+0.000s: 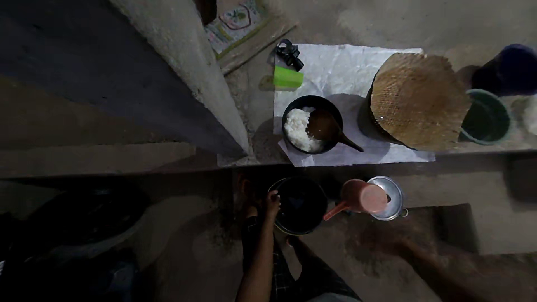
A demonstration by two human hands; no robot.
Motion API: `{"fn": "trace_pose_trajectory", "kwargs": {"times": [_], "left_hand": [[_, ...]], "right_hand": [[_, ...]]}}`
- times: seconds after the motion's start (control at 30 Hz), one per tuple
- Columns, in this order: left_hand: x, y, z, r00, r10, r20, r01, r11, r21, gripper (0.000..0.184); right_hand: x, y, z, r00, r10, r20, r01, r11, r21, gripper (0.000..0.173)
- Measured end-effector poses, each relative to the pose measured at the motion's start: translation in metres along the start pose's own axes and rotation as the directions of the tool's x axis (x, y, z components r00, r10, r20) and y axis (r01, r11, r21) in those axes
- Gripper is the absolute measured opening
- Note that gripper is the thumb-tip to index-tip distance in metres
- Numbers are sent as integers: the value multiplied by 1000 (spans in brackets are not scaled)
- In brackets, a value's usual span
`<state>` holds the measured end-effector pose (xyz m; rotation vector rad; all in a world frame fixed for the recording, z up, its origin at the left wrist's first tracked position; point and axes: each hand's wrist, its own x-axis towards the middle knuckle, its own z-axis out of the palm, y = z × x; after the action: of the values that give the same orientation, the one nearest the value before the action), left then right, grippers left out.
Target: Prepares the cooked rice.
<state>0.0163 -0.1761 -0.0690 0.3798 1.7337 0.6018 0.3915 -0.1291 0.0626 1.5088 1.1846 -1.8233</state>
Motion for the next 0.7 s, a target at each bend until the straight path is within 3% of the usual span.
{"fn": "trace_pose_trajectory", "kwargs": {"times": [0.03, 0.07, 0.1, 0.17, 0.2, 0.3, 0.37, 0.47, 0.53, 0.63, 0.67, 0.7], "left_hand": [[0, 1, 1, 1000, -4, 6, 4, 1000, 7, 37], [0, 5, 1, 1000, -3, 7, 3, 1000, 8, 37], [-1, 9, 1, 1000, -4, 3, 4, 1000, -4, 37], [-6, 24, 2, 1000, 9, -13, -10, 997, -75, 37], [-9, 35, 4, 1000, 24, -15, -25, 994, -107, 39], [-2, 86, 12, 993, 121, -14, -121, 977, -178, 45], [7, 131, 14, 985, 172, -19, -172, 960, -223, 48], [32, 180, 17, 980, 194, -52, -201, 956, -213, 53], [51, 197, 18, 972, 222, -73, -231, 961, -153, 58], [70, 209, 26, 971, 220, -94, -229, 969, -91, 62], [73, 210, 28, 972, 213, -98, -222, 971, -91, 63], [74, 210, 30, 975, 202, -98, -211, 973, -96, 63]], "right_hand": [[-9, 34, 18, 975, 222, -31, -224, 956, -188, 30], [-15, 57, 29, 923, 376, -80, -376, 842, -386, 38], [-15, 73, 32, 913, 392, -115, -396, 782, -481, 43], [-9, 67, 15, 969, 119, -218, -206, 876, -436, 45], [-7, 40, 4, 937, -61, -345, -95, 903, -419, 41], [-4, -111, -47, 658, -420, -625, 142, 884, -445, 39], [12, -188, -81, 578, -444, -685, 143, 881, -451, 49], [45, -257, -105, 651, -276, -707, -35, 920, -391, 63], [67, -275, -111, 723, -193, -663, -93, 924, -370, 63], [108, -272, -122, 775, -164, -611, 38, 976, -213, 60], [114, -268, -128, 808, -193, -557, 90, 974, -206, 54], [116, -258, -137, 820, -320, -474, 194, 936, -295, 48]]}}
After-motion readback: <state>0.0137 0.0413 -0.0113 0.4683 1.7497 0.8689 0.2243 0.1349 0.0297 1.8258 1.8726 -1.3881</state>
